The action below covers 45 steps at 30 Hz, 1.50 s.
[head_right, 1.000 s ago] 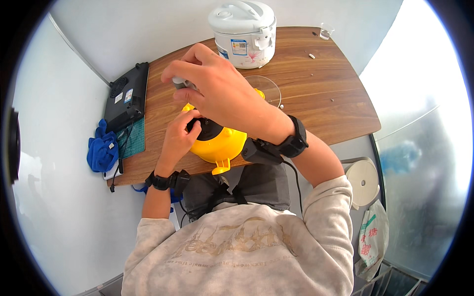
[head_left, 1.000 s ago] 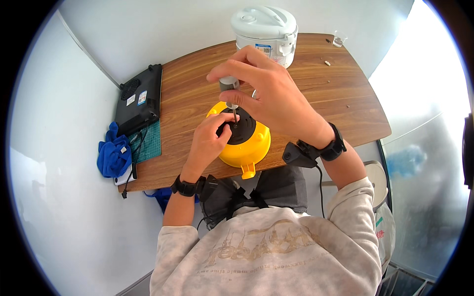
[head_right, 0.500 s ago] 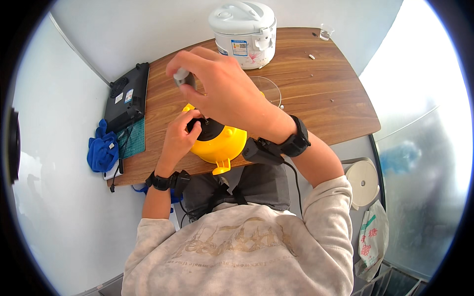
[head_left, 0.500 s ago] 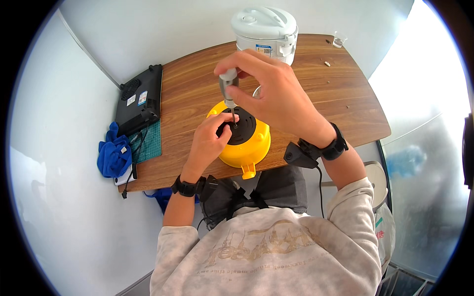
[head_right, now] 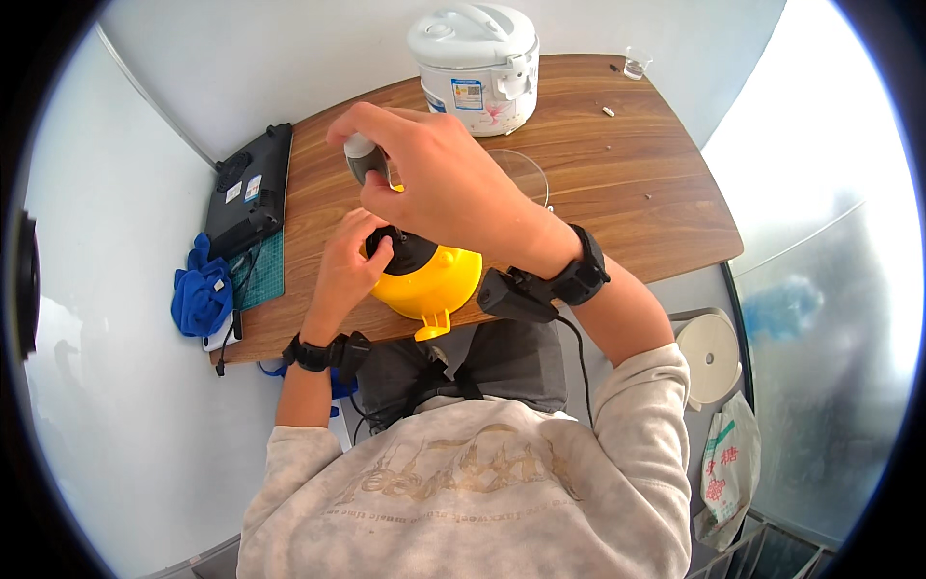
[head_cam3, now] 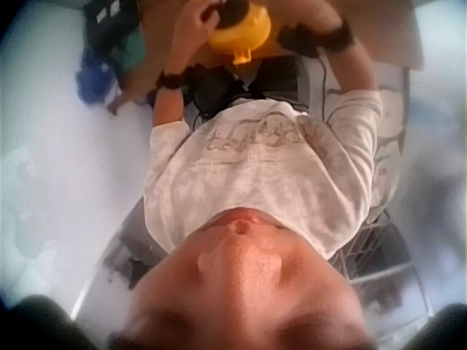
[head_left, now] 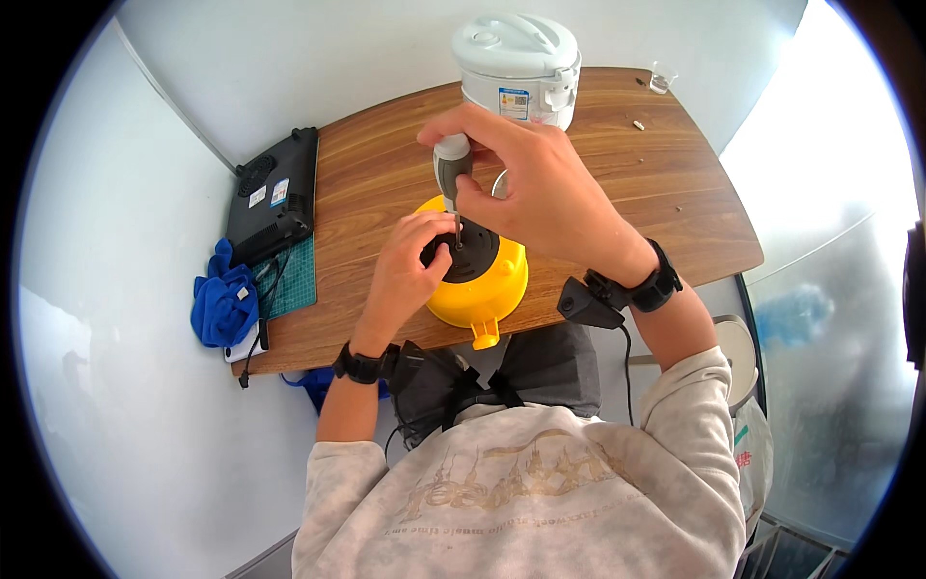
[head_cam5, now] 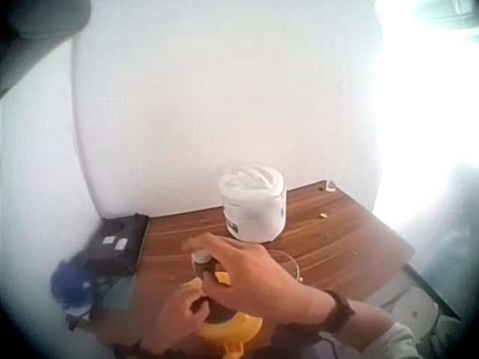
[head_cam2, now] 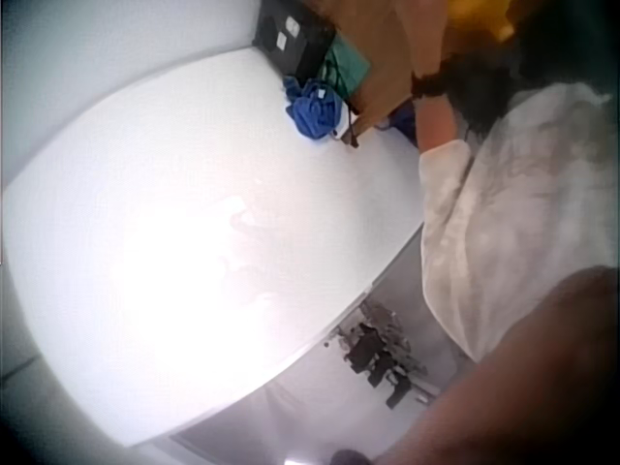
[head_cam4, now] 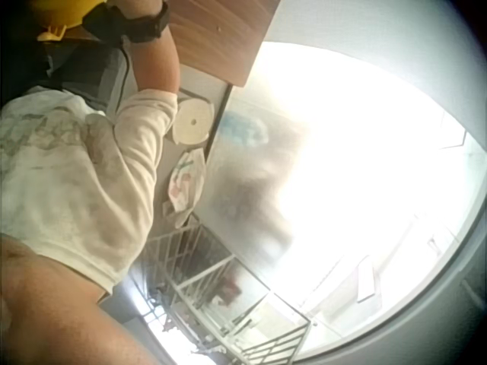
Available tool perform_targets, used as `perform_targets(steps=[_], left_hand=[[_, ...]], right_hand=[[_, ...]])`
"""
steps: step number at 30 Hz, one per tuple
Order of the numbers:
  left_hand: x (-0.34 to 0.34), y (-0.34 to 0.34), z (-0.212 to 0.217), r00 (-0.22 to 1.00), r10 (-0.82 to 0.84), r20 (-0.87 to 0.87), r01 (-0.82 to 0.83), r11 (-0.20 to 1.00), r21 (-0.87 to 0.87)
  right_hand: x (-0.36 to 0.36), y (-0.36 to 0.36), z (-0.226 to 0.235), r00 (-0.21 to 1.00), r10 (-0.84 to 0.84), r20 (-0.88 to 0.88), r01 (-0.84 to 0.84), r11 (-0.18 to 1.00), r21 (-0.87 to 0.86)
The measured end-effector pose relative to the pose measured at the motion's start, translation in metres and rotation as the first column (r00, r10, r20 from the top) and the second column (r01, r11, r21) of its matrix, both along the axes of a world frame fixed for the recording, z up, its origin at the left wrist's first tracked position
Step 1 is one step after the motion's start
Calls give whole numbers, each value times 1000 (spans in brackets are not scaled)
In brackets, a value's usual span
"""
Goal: The person uses a screwdriver to remove screws from the bottom of a yellow kettle and then from a glass lid. They remove the kettle's base cover to expose internal wiring and detach a yellow plastic component from the glass lid.
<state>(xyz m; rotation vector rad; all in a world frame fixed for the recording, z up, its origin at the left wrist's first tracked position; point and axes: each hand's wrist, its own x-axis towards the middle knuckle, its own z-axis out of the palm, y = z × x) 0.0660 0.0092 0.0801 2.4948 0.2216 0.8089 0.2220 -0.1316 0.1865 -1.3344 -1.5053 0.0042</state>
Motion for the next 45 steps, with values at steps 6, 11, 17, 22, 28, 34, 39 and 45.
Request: perform_targets(steps=[6, 11, 17, 22, 28, 34, 39, 45], left_hand=[[0, 3, 3, 992, -23, -126, 14, 998, -67], [0, 8, 9, 977, -52, -206, 54, 999, 2], [8, 10, 28, 944, -124, -307, 169, 978, 124], [10, 8, 35, 916, -117, -383, 208, 956, 207], [15, 7, 34, 904, -77, -420, 250, 893, 375], [15, 12, 26, 904, 12, -428, 302, 692, 656], [16, 12, 25, 896, 44, -441, 304, 664, 683], [13, 15, 42, 895, -210, -395, 284, 949, 139]], right_hand=[[6, -10, 2, 1000, -25, 8, 24, 998, 63], [13, -19, 5, 998, -54, -28, 57, 994, 98], [18, -26, 2, 996, -73, -56, 77, 995, 69], [18, -27, -1, 994, -66, -85, 72, 996, 60], [23, -30, 0, 993, -69, -94, 71, 997, 20], [22, -35, 4, 992, -50, -117, 48, 999, -23], [23, -37, 4, 992, -61, -112, 58, 998, -29], [27, -39, 0, 988, -78, -132, 78, 997, -1]])
